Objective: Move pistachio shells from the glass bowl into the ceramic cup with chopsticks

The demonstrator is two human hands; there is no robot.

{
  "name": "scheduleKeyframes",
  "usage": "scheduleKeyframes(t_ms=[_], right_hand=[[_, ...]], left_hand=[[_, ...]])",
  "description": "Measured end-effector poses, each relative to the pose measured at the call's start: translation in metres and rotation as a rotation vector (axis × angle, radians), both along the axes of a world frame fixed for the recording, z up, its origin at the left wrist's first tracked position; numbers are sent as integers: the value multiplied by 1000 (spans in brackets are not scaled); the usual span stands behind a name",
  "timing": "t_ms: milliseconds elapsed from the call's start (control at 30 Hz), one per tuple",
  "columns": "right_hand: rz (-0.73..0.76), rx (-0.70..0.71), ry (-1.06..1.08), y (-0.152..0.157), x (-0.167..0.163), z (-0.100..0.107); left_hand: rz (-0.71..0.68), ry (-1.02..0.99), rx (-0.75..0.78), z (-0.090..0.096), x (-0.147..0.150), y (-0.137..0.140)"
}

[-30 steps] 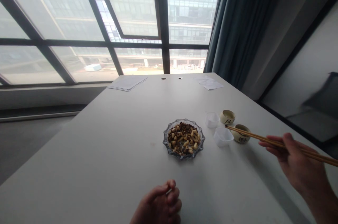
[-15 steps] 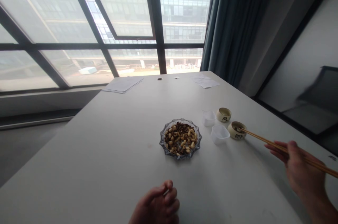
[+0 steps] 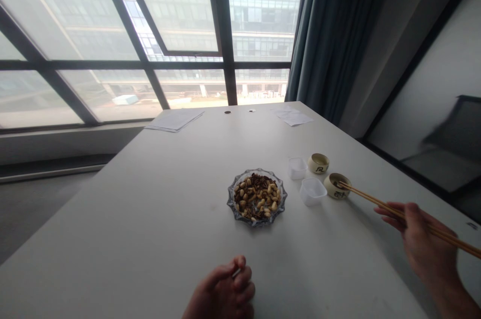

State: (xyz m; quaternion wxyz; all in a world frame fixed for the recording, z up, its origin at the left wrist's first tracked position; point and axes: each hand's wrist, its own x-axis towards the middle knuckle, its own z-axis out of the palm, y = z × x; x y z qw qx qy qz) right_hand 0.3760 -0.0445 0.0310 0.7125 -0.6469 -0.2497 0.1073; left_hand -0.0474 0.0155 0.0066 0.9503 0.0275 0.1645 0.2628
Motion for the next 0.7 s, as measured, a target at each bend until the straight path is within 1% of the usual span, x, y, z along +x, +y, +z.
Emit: scheduleKeyframes(t_ms=[300,467,600,700], right_hand=[[13,3,30,0,0,-6],[-8,47,61,0,0,-5],[11,77,70,0,-9,5],[69,39,13,2,-26,19]], left_hand=[[-16,4,0,-1,2,4],[26,21,-5,2,5,2],[12,24,12,2,4,1],[5,15,17,2,4,0]])
